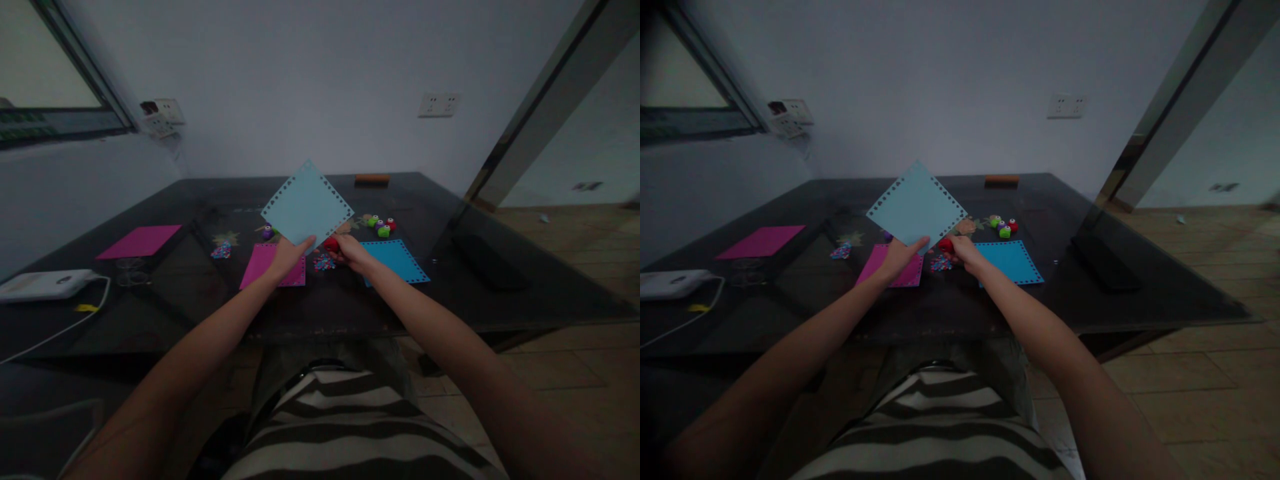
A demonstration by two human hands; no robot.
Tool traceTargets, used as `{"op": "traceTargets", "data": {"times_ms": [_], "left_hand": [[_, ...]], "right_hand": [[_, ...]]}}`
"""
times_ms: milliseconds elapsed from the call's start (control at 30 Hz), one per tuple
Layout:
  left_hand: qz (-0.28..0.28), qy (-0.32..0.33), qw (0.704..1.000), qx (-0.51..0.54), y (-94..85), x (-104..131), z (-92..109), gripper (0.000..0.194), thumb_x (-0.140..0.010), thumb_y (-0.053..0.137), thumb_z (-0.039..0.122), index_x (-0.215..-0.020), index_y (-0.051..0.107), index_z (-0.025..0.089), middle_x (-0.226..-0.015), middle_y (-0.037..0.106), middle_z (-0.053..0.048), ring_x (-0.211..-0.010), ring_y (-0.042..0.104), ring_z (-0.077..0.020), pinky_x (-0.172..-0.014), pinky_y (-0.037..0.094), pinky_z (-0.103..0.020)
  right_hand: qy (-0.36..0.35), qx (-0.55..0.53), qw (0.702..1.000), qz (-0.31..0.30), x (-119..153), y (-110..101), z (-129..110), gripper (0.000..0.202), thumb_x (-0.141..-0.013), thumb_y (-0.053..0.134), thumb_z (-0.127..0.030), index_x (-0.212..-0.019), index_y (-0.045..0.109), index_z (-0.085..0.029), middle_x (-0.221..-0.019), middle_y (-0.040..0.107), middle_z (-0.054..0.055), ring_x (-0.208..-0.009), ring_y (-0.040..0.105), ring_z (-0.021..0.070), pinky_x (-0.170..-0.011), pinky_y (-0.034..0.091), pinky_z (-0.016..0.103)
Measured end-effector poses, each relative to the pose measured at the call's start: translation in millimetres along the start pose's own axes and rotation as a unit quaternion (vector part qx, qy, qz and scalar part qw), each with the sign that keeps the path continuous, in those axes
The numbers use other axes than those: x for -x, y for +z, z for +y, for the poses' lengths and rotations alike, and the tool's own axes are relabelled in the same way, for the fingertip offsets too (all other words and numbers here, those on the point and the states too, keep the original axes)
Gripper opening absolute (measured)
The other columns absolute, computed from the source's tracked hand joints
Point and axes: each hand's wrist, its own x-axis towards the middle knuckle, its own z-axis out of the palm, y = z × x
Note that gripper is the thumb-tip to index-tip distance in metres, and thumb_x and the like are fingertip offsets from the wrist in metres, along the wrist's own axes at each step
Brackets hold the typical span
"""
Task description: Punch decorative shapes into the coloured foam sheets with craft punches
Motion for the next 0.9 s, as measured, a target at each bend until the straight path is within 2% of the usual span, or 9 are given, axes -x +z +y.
{"op": "traceTargets", "data": {"times_ms": [100,233,367,467,633,767,900], "left_hand": [[0.0,0.006,1.0,-0.028,0.7,2.2,3.1,0.036,-0.072,0.064,0.024,-0.107,0.06,0.015,-0.106,0.069,-0.011,-0.112,0.057,-0.0216,-0.101,0.04,-0.035],[-0.009,0.007,0.999,-0.041,1.5,3.5,4.3,0.037,-0.072,0.063,0.024,-0.107,0.06,0.015,-0.107,0.068,-0.011,-0.114,0.056,-0.0209,-0.101,0.039,-0.034],[-0.01,0.013,0.998,-0.055,1.6,1.9,0.9,0.038,-0.071,0.063,0.025,-0.107,0.06,0.015,-0.107,0.068,-0.011,-0.116,0.055,-0.0206,-0.102,0.037,-0.034],[-0.009,0.02,0.998,-0.059,1.1,0.3,-2.9,0.038,-0.072,0.063,0.027,-0.108,0.06,0.015,-0.104,0.069,-0.011,-0.116,0.055,-0.0207,-0.104,0.036,-0.035],[0.008,0.017,1.0,-0.02,0.4,-2.6,-9.7,0.033,-0.072,0.064,0.029,-0.103,0.062,0.016,-0.098,0.071,-0.011,-0.109,0.059,-0.0216,-0.101,0.04,-0.035],[0.021,0.015,1.0,0.008,-0.4,-5.3,-14.0,0.033,-0.073,0.062,0.032,-0.102,0.062,0.015,-0.104,0.069,-0.012,-0.109,0.06,-0.0215,-0.097,0.044,-0.034],[0.031,-0.003,0.999,-0.008,-1.6,-5.8,-15.0,0.034,-0.073,0.061,0.033,-0.102,0.062,0.015,-0.111,0.067,-0.013,-0.107,0.061,-0.0227,-0.095,0.046,-0.035]], "right_hand": [[0.031,-0.039,0.999,-0.002,-1.6,0.2,1.7,0.027,-0.089,0.044,-0.027,-0.065,0.049,-0.017,-0.043,0.046,-0.003,-0.036,0.039,0.0058,-0.035,0.026,0.015],[0.06,-0.051,0.997,-0.018,-5.6,-1.3,5.9,0.024,-0.087,0.043,-0.021,-0.066,0.052,-0.017,-0.047,0.052,-0.001,-0.038,0.04,0.0061,-0.037,0.03,0.016],[0.052,-0.101,0.993,-0.027,-5.8,-0.8,4.7,0.022,-0.089,0.044,-0.027,-0.074,0.056,-0.017,-0.062,0.063,0.003,-0.048,0.051,0.0076,-0.042,0.037,0.017],[0.041,-0.113,0.992,-0.041,-2.2,-0.3,0.6,0.021,-0.09,0.046,-0.031,-0.08,0.058,-0.018,-0.069,0.065,0.004,-0.057,0.057,0.009,-0.047,0.04,0.017],[-0.009,-0.045,0.997,-0.061,4.4,-2.4,-3.5,0.013,-0.087,0.053,-0.029,-0.082,0.058,-0.018,-0.068,0.062,0.001,-0.049,0.05,0.006,-0.044,0.037,0.016],[-0.062,-0.011,0.998,-0.03,5.4,-6.1,-3.5,0.01,-0.086,0.054,-0.027,-0.083,0.054,-0.018,-0.065,0.061,-0.001,-0.047,0.05,0.0063,-0.045,0.041,0.017],[-0.119,-0.006,0.993,-0.007,3.6,-12.3,-6.0,0.007,-0.084,0.056,-0.022,-0.088,0.052,-0.019,-0.068,0.063,-0.001,-0.052,0.055,0.0079,-0.051,0.046,0.019]]}}
